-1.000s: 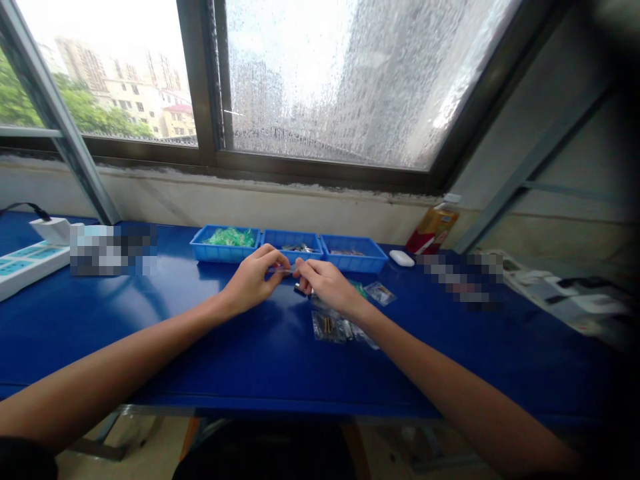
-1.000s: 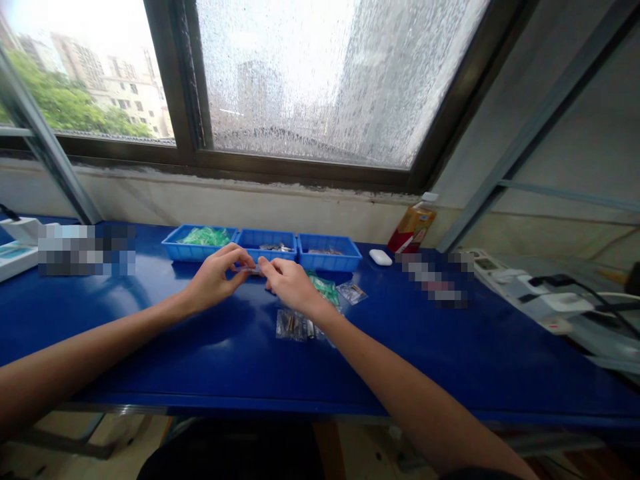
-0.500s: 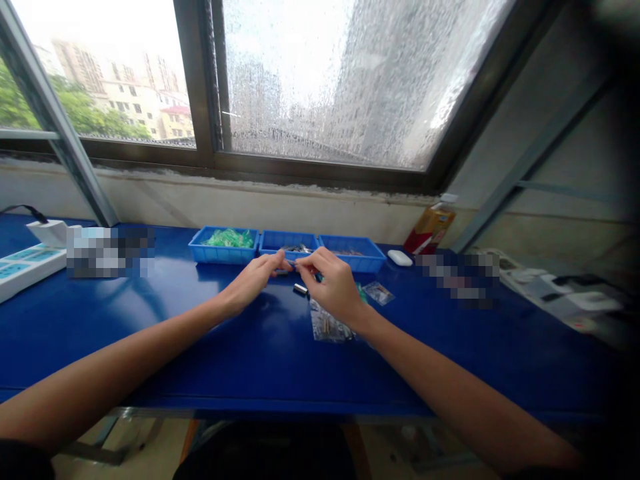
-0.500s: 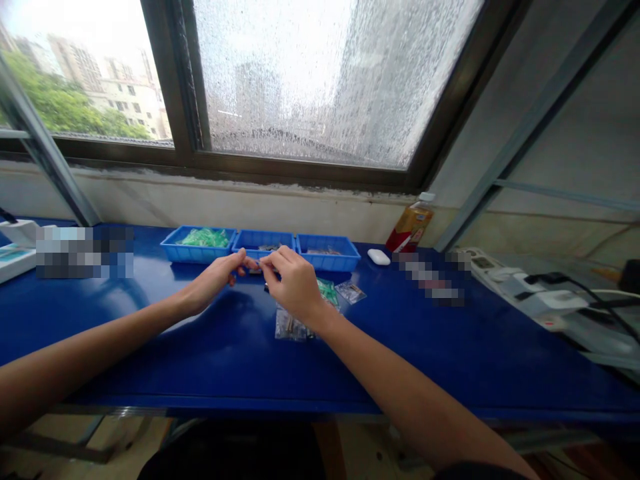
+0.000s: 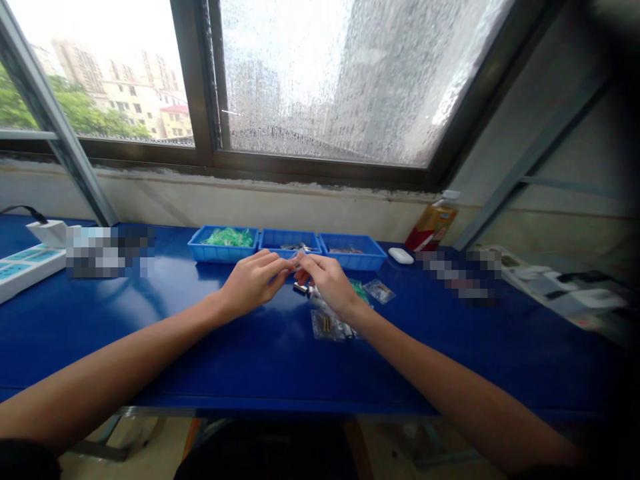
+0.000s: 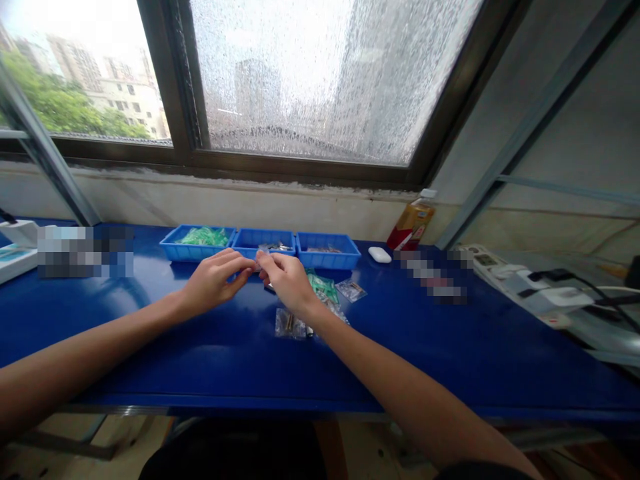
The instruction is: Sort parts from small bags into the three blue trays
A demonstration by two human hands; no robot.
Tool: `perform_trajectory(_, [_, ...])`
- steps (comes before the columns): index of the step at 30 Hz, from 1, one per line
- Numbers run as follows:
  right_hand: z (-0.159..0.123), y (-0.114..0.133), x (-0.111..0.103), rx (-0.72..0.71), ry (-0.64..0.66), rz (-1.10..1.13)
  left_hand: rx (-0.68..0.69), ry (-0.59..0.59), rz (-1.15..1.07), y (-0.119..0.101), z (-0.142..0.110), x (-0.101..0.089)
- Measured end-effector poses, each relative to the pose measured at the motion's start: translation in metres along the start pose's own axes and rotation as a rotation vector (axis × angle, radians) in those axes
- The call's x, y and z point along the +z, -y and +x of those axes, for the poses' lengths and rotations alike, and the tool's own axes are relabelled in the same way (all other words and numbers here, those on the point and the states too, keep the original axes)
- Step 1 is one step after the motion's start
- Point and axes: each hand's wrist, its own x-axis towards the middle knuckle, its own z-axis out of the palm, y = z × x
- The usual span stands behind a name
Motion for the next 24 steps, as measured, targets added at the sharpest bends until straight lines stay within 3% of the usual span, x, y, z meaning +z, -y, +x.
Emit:
perform_trajectory(4, [0.004, -0.001, -0.005, -0.064, -0.023, -0.011, -0.046, 0.019, -0.008, -0.003, 0.001, 0.002])
perform_trajectory(7, [0.013, -0.003, -0.027, -0.252, -0.222, -0.299, -0.144, 0.064, -0.051, 0.001, 0.000, 0.006])
perform_trajectory(10, [0.026, -0.011, -0.063, -0.459, -0.426, -0.679, -0.170, 0.178, -0.041, 0.011, -0.005, 0.013])
perform_trajectory(11, [0.030, -0.016, -0.074, -0.463, -0.451, -0.780, -0.171, 0.219, -0.032, 0.014, -0.006, 0.015])
perform_trajectory(14, [0.036, -0.030, -0.093, -0.286, -0.447, -1.047, -0.178, 0.306, -0.018, 0.022, -0.009, 0.020])
perform_trajectory(16, [0.034, -0.035, -0.087, -0.246, -0.389, -1.117, -0.175, 0.324, -0.017, 0.025, -0.009, 0.021])
perform_trajectory(21, [0.013, -0.022, -0.034, -0.442, -0.100, -0.999, -0.176, 0.287, -0.027, 0.023, -0.007, 0.020])
perform_trajectory(24, [0.004, -0.017, -0.012, -0.458, 0.079, -0.921, -0.236, 0.229, -0.108, 0.017, -0.005, 0.020])
